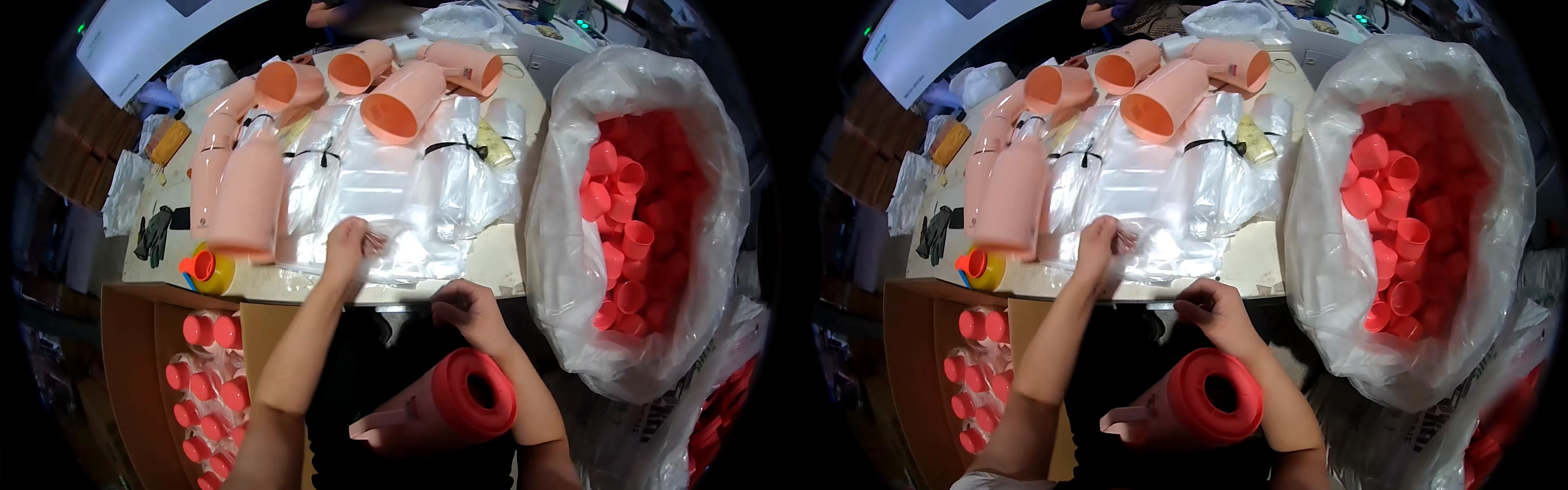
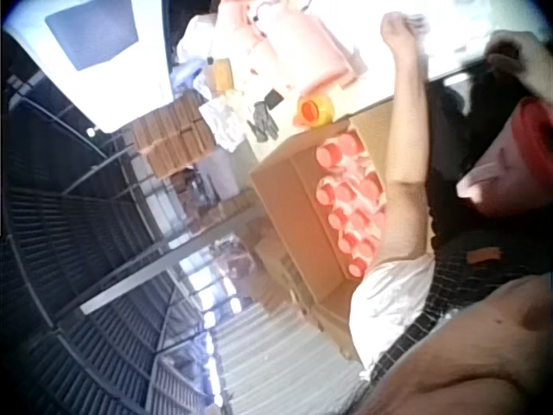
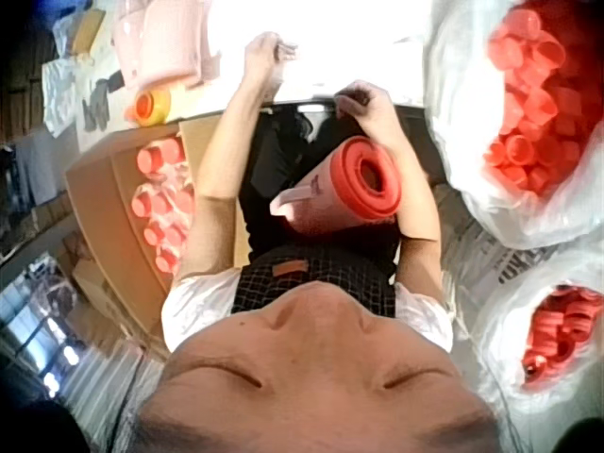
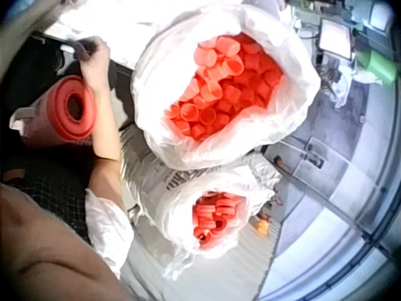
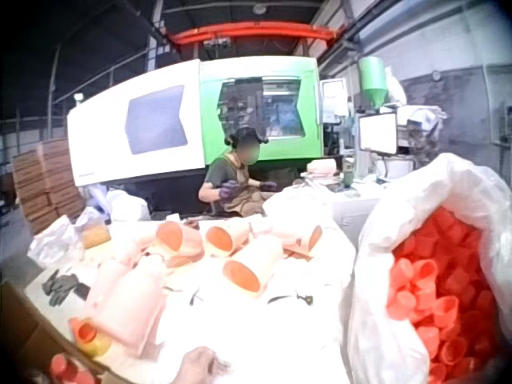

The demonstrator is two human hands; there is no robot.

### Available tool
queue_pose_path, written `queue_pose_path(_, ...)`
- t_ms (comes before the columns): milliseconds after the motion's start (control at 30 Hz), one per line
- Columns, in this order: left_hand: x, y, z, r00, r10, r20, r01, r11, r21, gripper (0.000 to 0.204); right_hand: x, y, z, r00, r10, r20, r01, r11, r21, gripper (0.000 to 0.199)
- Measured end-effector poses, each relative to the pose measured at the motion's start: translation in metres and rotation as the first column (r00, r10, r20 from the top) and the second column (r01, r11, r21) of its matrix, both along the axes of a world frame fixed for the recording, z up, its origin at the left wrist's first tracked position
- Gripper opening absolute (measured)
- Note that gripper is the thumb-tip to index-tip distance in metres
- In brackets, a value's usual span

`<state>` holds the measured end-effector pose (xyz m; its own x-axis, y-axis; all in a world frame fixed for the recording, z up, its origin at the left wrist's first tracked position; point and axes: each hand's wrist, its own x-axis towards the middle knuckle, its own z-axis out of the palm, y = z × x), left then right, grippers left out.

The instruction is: The person assembles pink mugs with red lids, wraps each unit in a clear plastic bag, and places them into a cardboard box. The person also uses a handheld tape dispenser to seal the box after filling it.

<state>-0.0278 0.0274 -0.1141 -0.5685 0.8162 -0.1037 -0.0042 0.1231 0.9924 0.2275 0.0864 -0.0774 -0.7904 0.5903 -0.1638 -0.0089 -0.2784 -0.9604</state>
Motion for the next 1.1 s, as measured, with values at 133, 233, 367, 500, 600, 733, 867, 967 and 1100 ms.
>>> queue_pose_path(133,0.098,-0.024,0.022,0.959,-0.193,0.208,0.176,0.98,0.097,0.024,-0.004,-0.002,-0.002,0.981,-0.149,0.12,0.11,0.952,0.286,0.004)
queue_pose_path(233,0.109,-0.042,0.034,0.931,-0.185,0.315,0.106,0.962,0.251,0.027,0.011,-0.005,-0.006,0.97,-0.199,-0.143,0.228,0.946,0.231,0.002)
queue_pose_path(367,0.113,-0.054,0.061,0.839,-0.125,0.529,-0.088,0.929,0.359,0.026,0.017,-0.001,-0.012,0.872,-0.414,-0.263,0.437,0.899,0.033,0.005)
queue_pose_path(500,0.129,-0.05,0.053,0.97,0.053,0.236,-0.108,0.967,0.229,0.014,0.008,-0.007,-0.012,0.908,-0.326,-0.262,0.351,0.935,0.052,0.003)
queue_pose_path(600,0.13,-0.051,0.042,0.933,-0.028,-0.358,0.055,0.996,0.065,0.013,0.008,-0.009,-0.009,0.914,-0.292,-0.28,0.312,0.95,0.029,0.003)
queue_pose_path(733,0.123,-0.058,0.055,0.893,-0.091,0.441,-0.023,0.969,0.247,0.015,0.007,-0.007,-0.006,0.815,-0.515,-0.267,0.534,0.846,-0.001,0.006)
queue_pose_path(867,0.127,-0.05,0.055,0.917,-0.211,0.339,0.172,0.975,0.142,0.02,0.009,-0.011,0.012,0.975,-0.223,0.009,0.196,0.875,0.442,0.024)
queue_pose_path(967,0.134,-0.054,0.051,0.844,-0.177,0.506,0.044,0.963,0.265,0.019,0.009,-0.014,0.016,0.985,-0.161,0.056,0.142,0.956,0.258,0.023)
queue_pose_path(1100,0.123,-0.068,0.046,0.971,-0.096,0.218,0.016,0.94,0.341,0.019,0.008,-0.011,-0.012,0.958,-0.281,-0.059,0.287,0.939,0.189,0.024)
